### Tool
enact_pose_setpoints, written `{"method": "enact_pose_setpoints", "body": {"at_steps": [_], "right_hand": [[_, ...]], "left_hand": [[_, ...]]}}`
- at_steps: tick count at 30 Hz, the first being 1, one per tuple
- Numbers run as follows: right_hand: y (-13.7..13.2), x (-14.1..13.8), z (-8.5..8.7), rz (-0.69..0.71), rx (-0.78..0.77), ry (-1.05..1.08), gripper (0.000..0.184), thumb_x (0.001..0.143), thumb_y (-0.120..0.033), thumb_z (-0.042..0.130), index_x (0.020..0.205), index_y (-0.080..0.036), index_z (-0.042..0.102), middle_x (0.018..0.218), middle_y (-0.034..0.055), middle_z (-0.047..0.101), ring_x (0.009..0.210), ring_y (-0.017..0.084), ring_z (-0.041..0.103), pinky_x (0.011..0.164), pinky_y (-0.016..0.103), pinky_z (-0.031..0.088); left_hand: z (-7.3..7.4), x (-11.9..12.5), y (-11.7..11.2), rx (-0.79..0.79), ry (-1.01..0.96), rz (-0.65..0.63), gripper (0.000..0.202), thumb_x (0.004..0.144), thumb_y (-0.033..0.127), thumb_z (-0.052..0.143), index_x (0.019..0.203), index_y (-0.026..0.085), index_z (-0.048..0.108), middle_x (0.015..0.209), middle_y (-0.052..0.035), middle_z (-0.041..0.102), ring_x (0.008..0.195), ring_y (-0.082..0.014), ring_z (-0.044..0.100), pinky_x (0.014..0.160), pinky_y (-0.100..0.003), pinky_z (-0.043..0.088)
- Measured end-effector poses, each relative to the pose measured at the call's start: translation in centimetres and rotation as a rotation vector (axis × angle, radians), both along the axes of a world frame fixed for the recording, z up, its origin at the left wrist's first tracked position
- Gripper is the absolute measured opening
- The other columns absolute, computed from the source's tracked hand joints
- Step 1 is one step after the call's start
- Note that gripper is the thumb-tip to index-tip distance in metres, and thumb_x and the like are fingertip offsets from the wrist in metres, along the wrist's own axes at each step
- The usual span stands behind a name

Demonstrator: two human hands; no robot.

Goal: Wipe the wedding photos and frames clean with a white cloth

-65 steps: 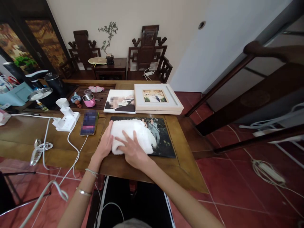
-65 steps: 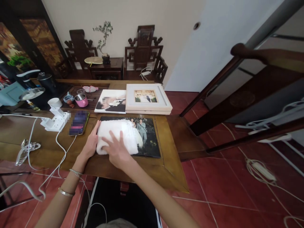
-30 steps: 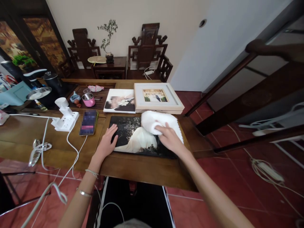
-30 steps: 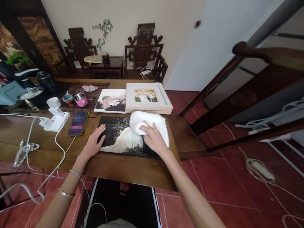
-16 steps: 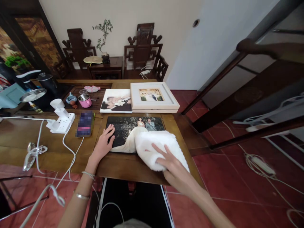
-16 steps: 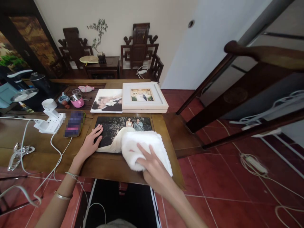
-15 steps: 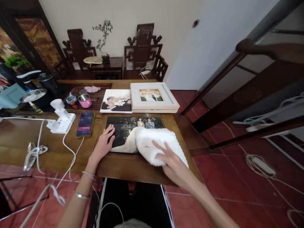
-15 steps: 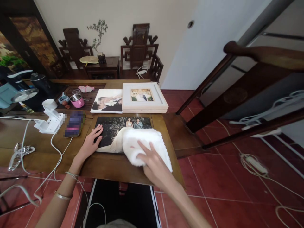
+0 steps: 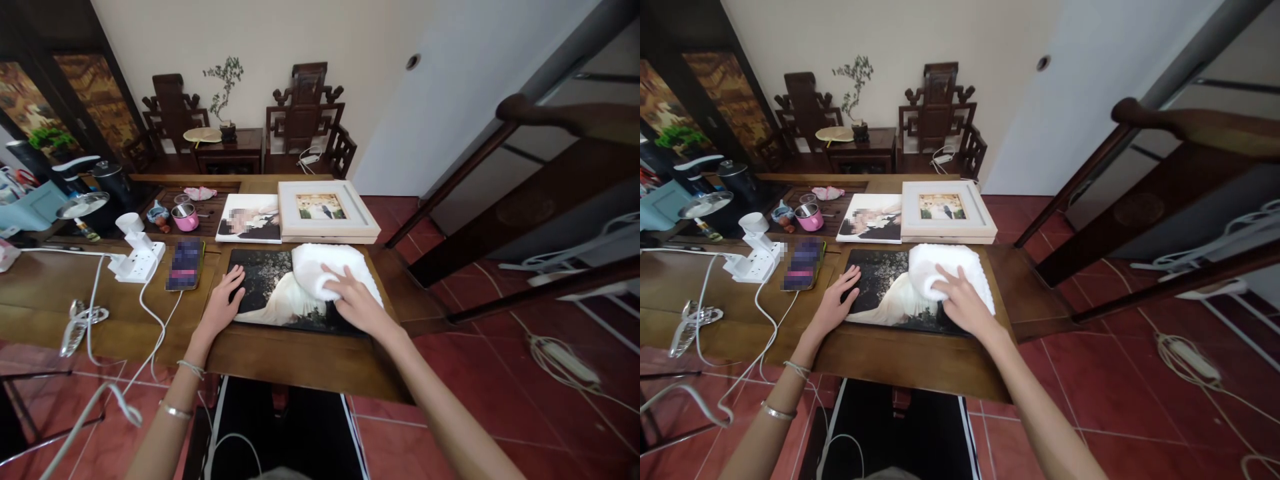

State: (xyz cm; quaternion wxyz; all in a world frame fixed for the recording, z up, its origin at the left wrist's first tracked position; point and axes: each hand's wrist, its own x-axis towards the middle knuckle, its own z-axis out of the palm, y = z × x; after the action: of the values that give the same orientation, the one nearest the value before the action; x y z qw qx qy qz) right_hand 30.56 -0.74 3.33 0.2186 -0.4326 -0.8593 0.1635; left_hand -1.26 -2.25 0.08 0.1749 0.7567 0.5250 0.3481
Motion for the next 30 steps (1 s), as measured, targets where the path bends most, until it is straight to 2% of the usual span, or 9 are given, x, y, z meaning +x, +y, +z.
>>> {"method": "enact_pose_setpoints", "body": {"at_steps": [3,6,9,14,17,19,22,26,30], "right_hand": [[-4.5,0.0,0.3,0.023,-0.009,-0.033,0.046,0.056,0.003,0.035,0.086,-0.018,0.063,0.147,0.0134,0.042,0.139,0.03,0.03,0.115,0.061,0.014],[-8.6,0.2,1.1,0.103,-0.044,-0.071,0.051,0.053,0.005,0.033,0.085,-0.02,0.064,0.147,0.0075,0.044,0.141,0.027,0.026,0.116,0.061,0.013],[-10.4,0.6,1.7,0.153,-0.096,-0.079,0.05,0.052,0.005,0.033,0.082,-0.023,0.062,0.145,0.0018,0.047,0.141,0.025,0.028,0.117,0.058,0.014],[-6.3,1.4,1.9,0.086,-0.129,-0.057,0.046,0.059,0.0,0.035,0.089,-0.022,0.061,0.139,0.0066,0.054,0.134,0.027,0.042,0.115,0.054,0.022],[-1.4,1.0,2.0,0.065,-0.131,-0.039,0.038,0.059,-0.004,0.035,0.083,-0.022,0.059,0.098,0.0039,0.071,0.1,0.024,0.065,0.111,0.052,0.027],[1.7,0.5,2.3,0.052,-0.121,-0.034,0.033,0.06,-0.006,0.035,0.079,-0.022,0.057,0.076,0.0008,0.067,0.08,0.022,0.065,0.106,0.05,0.032],[4.6,-0.1,2.7,0.036,-0.108,-0.032,0.027,0.06,-0.009,0.036,0.074,-0.022,0.055,0.069,0.0014,0.062,0.076,0.023,0.062,0.096,0.045,0.04],[4.0,-0.2,2.7,0.028,-0.106,-0.05,0.031,0.061,-0.006,0.035,0.078,-0.021,0.057,0.075,0.0027,0.066,0.083,0.024,0.065,0.101,0.048,0.037],[-1.4,0.3,2.1,0.032,-0.113,-0.074,0.04,0.062,-0.001,0.033,0.087,-0.019,0.059,0.108,0.0094,0.07,0.12,0.028,0.057,0.112,0.056,0.021]], "left_hand": [[0.1,0.0,0.0,-0.005,-0.005,0.002,0.04,0.096,0.031,0.043,0.131,0.019,0.056,0.142,-0.0128,0.051,0.138,-0.0233,0.039,0.116,-0.05,0.027],[0.2,0.0,0.0,-0.015,-0.009,0.0,0.04,0.095,0.031,0.043,0.131,0.019,0.056,0.142,-0.0122,0.051,0.138,-0.0233,0.039,0.116,-0.05,0.026],[0.4,-0.2,0.1,-0.034,-0.01,-0.013,0.04,0.095,0.031,0.044,0.131,0.017,0.057,0.143,-0.0134,0.05,0.139,-0.0236,0.038,0.116,-0.049,0.026],[0.3,-0.3,0.2,-0.05,-0.02,-0.033,0.042,0.095,0.031,0.044,0.132,0.015,0.055,0.145,-0.0149,0.048,0.14,-0.0239,0.035,0.117,-0.049,0.024],[-0.1,-0.4,0.2,-0.052,-0.021,-0.037,0.043,0.096,0.03,0.041,0.134,0.015,0.053,0.146,-0.0145,0.046,0.142,-0.0237,0.033,0.117,-0.05,0.022],[-0.3,-0.4,0.2,-0.05,-0.018,-0.036,0.043,0.096,0.029,0.04,0.134,0.016,0.053,0.147,-0.0138,0.045,0.142,-0.0238,0.032,0.117,-0.05,0.021],[-0.5,-0.4,0.2,-0.048,-0.014,-0.034,0.042,0.096,0.029,0.04,0.135,0.018,0.053,0.147,-0.0129,0.045,0.142,-0.0241,0.031,0.117,-0.052,0.02],[-0.4,-0.3,0.2,-0.043,-0.015,-0.033,0.043,0.096,0.03,0.04,0.135,0.016,0.053,0.147,-0.0137,0.045,0.142,-0.0238,0.032,0.117,-0.05,0.021],[-0.2,-0.2,0.1,-0.042,-0.015,-0.029,0.043,0.097,0.031,0.04,0.135,0.016,0.053,0.147,-0.0137,0.046,0.142,-0.0236,0.033,0.117,-0.049,0.023]]}}
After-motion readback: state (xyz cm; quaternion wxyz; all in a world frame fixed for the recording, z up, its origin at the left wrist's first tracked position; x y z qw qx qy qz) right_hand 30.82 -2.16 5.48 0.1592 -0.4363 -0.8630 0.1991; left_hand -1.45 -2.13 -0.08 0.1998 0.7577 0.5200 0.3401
